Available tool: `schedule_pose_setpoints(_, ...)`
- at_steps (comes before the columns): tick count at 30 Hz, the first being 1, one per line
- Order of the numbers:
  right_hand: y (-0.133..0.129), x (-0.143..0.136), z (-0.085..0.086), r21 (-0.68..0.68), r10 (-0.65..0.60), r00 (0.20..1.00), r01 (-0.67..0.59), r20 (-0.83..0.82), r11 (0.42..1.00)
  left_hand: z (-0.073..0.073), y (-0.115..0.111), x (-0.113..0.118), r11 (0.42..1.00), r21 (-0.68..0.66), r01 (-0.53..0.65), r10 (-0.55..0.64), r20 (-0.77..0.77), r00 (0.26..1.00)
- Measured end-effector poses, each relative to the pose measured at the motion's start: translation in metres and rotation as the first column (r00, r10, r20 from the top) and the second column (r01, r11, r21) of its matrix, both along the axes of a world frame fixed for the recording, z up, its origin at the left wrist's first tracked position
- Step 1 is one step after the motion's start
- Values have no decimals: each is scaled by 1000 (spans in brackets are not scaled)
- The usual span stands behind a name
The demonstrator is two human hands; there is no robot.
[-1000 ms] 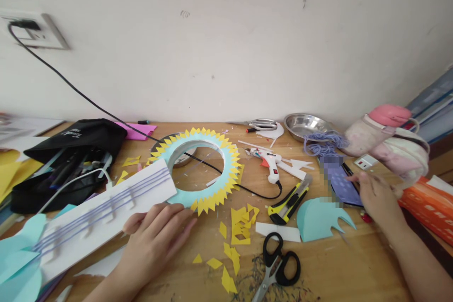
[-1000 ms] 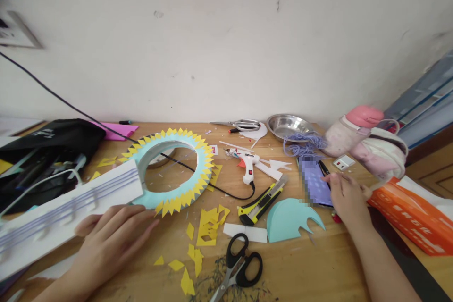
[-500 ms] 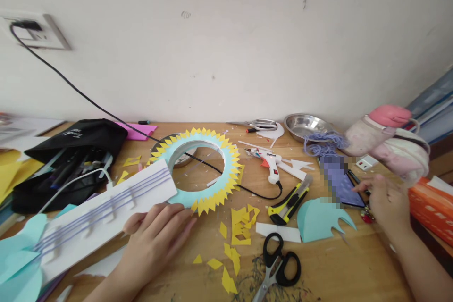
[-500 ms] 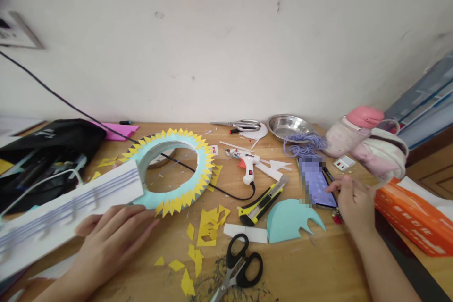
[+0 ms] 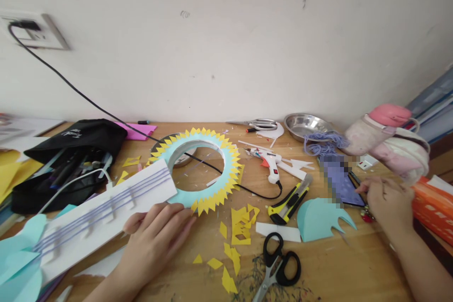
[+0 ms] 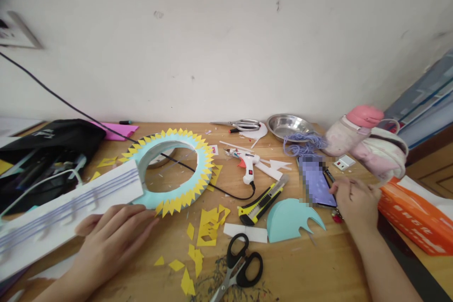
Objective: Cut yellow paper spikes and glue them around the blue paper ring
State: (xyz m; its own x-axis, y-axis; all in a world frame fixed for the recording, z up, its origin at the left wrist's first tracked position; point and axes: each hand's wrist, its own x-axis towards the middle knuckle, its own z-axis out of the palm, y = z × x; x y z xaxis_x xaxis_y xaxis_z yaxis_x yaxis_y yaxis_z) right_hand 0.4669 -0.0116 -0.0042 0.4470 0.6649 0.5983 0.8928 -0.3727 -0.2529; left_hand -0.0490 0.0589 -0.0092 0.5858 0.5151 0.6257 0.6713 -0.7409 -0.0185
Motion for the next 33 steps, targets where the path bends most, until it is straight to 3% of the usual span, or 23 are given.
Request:
schedule_pose_setpoints(14,-13,8,0,-61,143,987,-139,69,988,-10,1,-3,999,-43,-2,3,24,1000)
schedule_pose_setpoints(33,-14,10,0,-8,159,980,-159,120,987,-6,1,-2,1000,-28,0,1,27,1000)
